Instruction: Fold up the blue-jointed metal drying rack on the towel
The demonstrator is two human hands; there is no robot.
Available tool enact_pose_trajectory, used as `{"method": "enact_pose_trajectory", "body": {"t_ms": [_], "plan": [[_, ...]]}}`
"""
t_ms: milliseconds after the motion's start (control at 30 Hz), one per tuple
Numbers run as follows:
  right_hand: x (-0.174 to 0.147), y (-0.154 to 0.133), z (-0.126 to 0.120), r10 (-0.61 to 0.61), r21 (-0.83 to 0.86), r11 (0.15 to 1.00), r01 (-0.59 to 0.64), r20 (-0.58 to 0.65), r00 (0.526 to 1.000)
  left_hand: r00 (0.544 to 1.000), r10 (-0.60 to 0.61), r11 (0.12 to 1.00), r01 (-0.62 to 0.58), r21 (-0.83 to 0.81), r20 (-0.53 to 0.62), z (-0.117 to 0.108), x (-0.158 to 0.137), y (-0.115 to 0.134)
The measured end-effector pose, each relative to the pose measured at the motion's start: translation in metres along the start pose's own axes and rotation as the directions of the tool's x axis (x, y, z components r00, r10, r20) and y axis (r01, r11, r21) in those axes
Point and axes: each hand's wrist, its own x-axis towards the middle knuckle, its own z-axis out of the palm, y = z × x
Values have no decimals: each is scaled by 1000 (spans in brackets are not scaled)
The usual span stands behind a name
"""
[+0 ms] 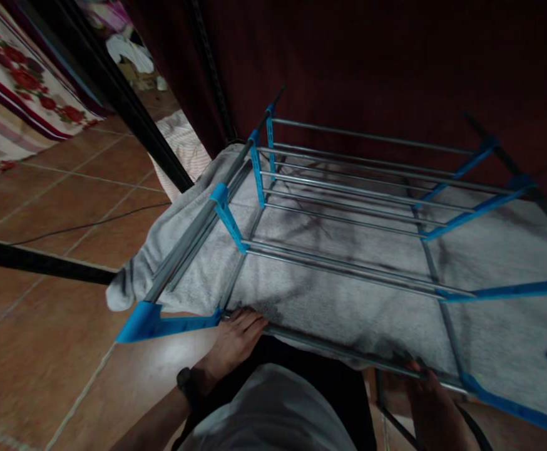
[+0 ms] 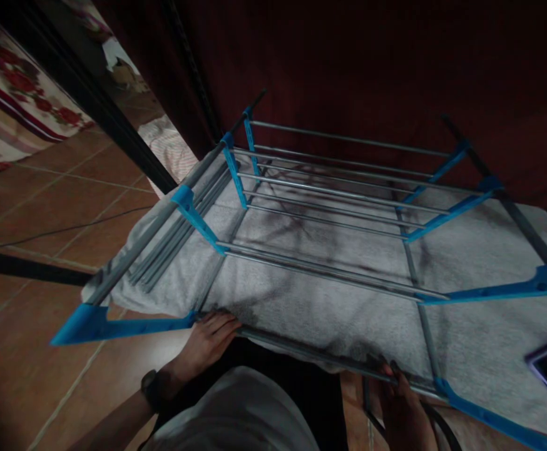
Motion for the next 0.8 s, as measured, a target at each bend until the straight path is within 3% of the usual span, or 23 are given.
{"method": "enact_pose_trajectory", "body": {"t_ms": [100,200,600,800], "plan": [[6,14,-6,-50,-69,996,56,80,996,999,17,1000,-17,4,-35,1,-1,1],[9,17,-8,-44,-75,996,48,57,997,999,11,1000,-11,0,-31,1,-3,3],[-11,-9,3,-91,-72,993,92,16,996,1000,0,1000,0,0,14,2,-15,5],[-9,-8,1,-86,-80,993,88,23,996,1000,0,1000,0,-11,23,-1,-15,5]]}}
